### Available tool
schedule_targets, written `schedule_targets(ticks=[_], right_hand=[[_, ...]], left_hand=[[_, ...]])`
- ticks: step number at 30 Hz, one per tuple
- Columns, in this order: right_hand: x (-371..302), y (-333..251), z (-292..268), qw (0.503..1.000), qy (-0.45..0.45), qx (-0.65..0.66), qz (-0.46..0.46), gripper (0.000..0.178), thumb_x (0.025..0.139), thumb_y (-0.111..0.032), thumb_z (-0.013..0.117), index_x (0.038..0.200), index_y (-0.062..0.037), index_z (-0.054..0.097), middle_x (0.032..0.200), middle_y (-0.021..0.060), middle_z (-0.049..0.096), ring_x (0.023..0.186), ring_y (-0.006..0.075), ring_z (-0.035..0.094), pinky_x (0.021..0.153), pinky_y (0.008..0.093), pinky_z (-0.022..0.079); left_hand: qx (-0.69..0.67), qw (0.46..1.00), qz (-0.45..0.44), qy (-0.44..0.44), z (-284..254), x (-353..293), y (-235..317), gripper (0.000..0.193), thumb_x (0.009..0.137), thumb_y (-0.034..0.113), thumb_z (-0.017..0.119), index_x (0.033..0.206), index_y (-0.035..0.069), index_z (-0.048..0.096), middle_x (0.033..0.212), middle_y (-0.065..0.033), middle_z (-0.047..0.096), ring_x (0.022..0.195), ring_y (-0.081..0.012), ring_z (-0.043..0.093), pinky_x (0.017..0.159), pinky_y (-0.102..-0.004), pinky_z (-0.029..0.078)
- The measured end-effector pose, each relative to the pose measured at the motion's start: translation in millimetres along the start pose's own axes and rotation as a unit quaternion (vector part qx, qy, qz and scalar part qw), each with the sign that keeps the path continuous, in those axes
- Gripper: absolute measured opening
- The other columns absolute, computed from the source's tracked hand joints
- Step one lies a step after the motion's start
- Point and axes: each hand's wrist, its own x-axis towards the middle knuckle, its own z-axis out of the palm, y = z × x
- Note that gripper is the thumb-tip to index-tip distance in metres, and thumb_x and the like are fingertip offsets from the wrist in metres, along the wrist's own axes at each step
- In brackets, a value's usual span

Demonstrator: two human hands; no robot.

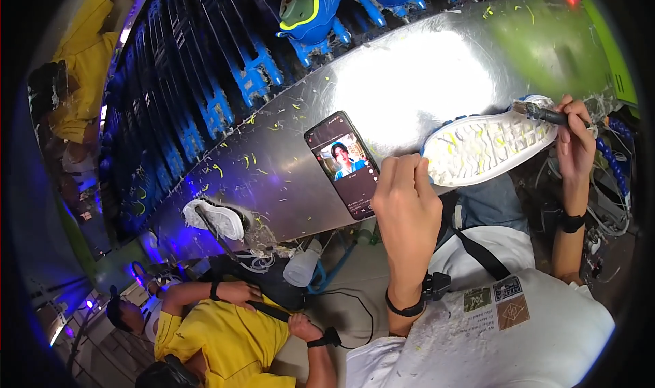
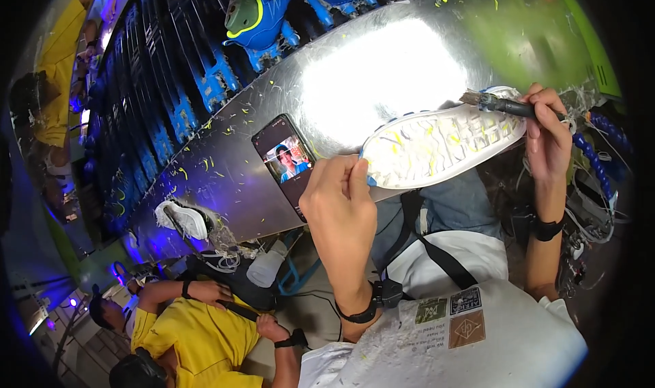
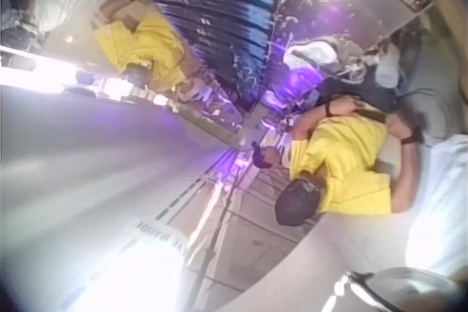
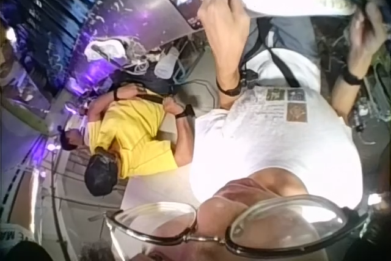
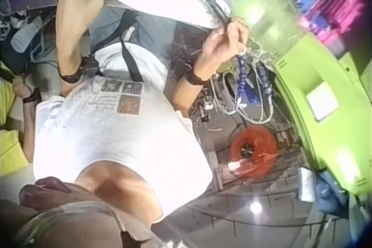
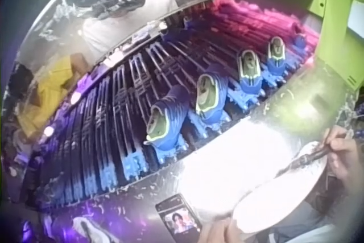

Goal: The worker is applying adhesive to the soles of shoes on an assembly line.

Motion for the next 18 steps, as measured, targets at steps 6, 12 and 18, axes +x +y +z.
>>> schedule_targets(ticks=[6, 12, 18], right_hand=[[-0.1, 1.0, 2.3, 1.000, -0.003, 0.000, -0.004, 0.012, 0.094, -0.005, 0.056, 0.099, 0.0057, 0.056, 0.103, 0.0156, 0.053, 0.056, 0.0060, 0.041, 0.047, 0.0152, 0.035], [-0.3, 2.1, 3.7, 1.000, 0.003, 0.014, 0.000, 0.013, 0.094, -0.005, 0.056, 0.101, 0.0060, 0.056, 0.103, 0.0154, 0.053, 0.056, 0.0064, 0.042, 0.046, 0.0156, 0.034], [-1.7, 0.1, 8.2, 1.000, 0.009, 0.015, 0.001, 0.013, 0.094, -0.005, 0.055, 0.100, 0.0058, 0.056, 0.103, 0.0149, 0.052, 0.058, 0.0068, 0.043, 0.045, 0.0161, 0.035]], left_hand=[[0.010, 0.999, -0.019, 0.034, -17.5, 2.2, -15.7, 0.011, 0.085, -0.001, 0.062, 0.096, -0.004, 0.064, 0.083, -0.0156, 0.061, 0.072, -0.0279, 0.061, 0.067, -0.0360, 0.048], [0.001, 0.999, -0.033, 0.026, -29.2, 3.5, -28.2, 0.017, 0.087, -0.003, 0.060, 0.104, -0.003, 0.064, 0.088, -0.0143, 0.061, 0.078, -0.0245, 0.062, 0.071, -0.0332, 0.049], [-0.063, 0.994, -0.055, -0.069, -24.3, -16.1, -20.1, 0.024, 0.089, -0.005, 0.057, 0.112, -0.003, 0.065, 0.093, -0.0130, 0.061, 0.083, -0.0211, 0.063, 0.075, -0.0305, 0.050]])
